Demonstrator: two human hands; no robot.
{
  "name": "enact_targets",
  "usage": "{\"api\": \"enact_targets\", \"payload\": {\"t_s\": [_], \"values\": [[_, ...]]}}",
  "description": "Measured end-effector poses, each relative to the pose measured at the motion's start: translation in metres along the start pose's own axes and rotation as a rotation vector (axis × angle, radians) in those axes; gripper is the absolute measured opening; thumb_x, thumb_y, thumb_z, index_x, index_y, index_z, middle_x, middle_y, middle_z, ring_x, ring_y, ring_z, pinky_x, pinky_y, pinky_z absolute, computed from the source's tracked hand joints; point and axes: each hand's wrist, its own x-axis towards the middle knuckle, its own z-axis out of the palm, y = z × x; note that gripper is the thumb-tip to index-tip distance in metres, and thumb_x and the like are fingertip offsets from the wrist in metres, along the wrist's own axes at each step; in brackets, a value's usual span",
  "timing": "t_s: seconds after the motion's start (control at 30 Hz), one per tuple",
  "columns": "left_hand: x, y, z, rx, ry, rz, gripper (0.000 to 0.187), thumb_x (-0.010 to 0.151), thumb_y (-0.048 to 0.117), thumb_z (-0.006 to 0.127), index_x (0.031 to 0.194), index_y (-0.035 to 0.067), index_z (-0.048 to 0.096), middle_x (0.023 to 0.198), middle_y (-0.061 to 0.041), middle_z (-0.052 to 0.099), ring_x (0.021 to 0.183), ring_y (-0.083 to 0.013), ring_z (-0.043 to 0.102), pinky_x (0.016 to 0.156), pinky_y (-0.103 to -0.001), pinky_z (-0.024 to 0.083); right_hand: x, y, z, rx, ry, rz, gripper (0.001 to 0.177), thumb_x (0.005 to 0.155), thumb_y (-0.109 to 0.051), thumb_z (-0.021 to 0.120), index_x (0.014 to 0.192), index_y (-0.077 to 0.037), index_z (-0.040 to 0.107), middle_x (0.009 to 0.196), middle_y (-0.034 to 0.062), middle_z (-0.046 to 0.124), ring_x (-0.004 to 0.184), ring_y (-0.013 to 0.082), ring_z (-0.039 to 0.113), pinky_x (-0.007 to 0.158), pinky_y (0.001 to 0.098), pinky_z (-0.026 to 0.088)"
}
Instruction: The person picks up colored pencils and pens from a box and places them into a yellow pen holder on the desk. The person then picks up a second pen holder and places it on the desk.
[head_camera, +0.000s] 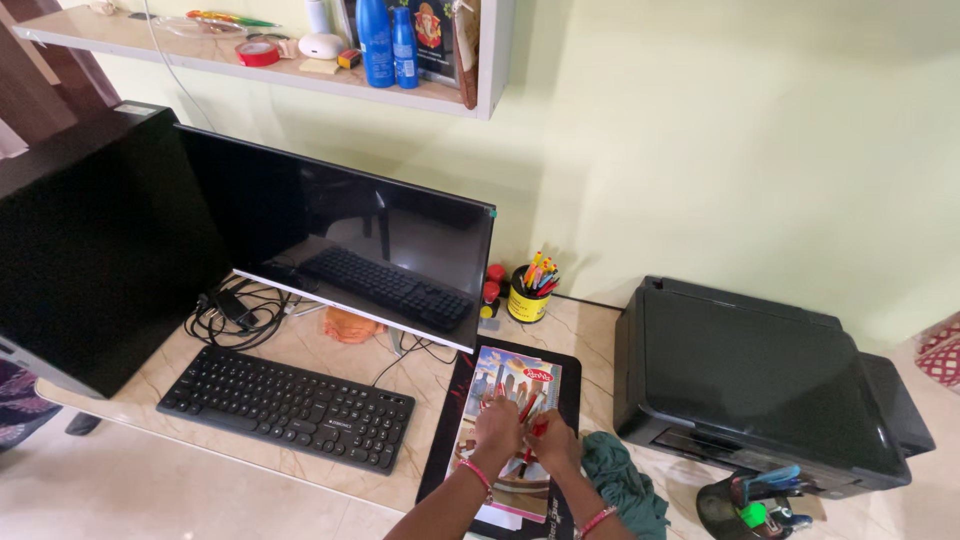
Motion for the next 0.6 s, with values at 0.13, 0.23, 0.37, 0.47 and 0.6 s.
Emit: {"api": "enact_targets", "payload": {"t_s": [0.13,0.23,0.37,0.47,0.6], "values": [[0.005,0.000,0.002,-0.016,-0.024,-0.040,0.043,0.084,0.022,0.083,0.118,0.000,0.067,0.127,-0.022,0.063,0.113,-0.0359,0.069,0.092,-0.045,0.058,-0.010,-0.008,-0.004,-0.068,0.003,-0.008,0.037,0.078,-0.035,0.082,0.107,-0.020,0.064,0.100,0.0082,0.077,0.102,0.0298,0.074,0.088,0.0436,0.056],[0.001,0.001,-0.005,-0.083,-0.059,-0.095,0.055,0.085,0.031,0.084,0.122,-0.004,0.062,0.122,-0.023,0.066,0.113,-0.0343,0.070,0.093,-0.044,0.059,-0.016,-0.017,-0.010,-0.099,-0.014,0.004,0.039,0.080,-0.035,0.081,0.110,-0.020,0.063,0.102,0.0104,0.077,0.104,0.0315,0.074,0.089,0.0446,0.056],[-0.005,0.002,-0.014,-0.207,-0.052,-0.177,0.074,0.082,0.039,0.089,0.127,-0.009,0.055,0.120,-0.023,0.068,0.113,-0.0326,0.070,0.095,-0.042,0.057,-0.020,-0.028,-0.019,-0.120,-0.052,0.053,0.041,0.082,-0.035,0.078,0.117,-0.023,0.060,0.105,0.0107,0.076,0.106,0.0327,0.073,0.091,0.0455,0.055],[-0.009,0.003,-0.019,-0.243,-0.077,-0.197,0.053,0.081,0.038,0.086,0.113,0.001,0.067,0.116,-0.019,0.071,0.111,-0.0309,0.071,0.095,-0.042,0.058,-0.023,-0.035,-0.022,-0.138,-0.063,0.047,0.036,0.085,-0.035,0.076,0.116,-0.024,0.062,0.107,0.0104,0.075,0.108,0.0332,0.071,0.091,0.0467,0.055],[-0.015,0.001,-0.023,-0.275,-0.086,-0.177,0.038,0.084,0.044,0.080,0.101,0.009,0.075,0.111,-0.016,0.073,0.108,-0.0307,0.072,0.095,-0.043,0.058,-0.030,-0.037,-0.024,-0.074,-0.033,-0.016,0.026,0.086,-0.032,0.073,0.108,-0.020,0.067,0.105,0.0093,0.077,0.105,0.0327,0.072,0.089,0.0464,0.055]]}}
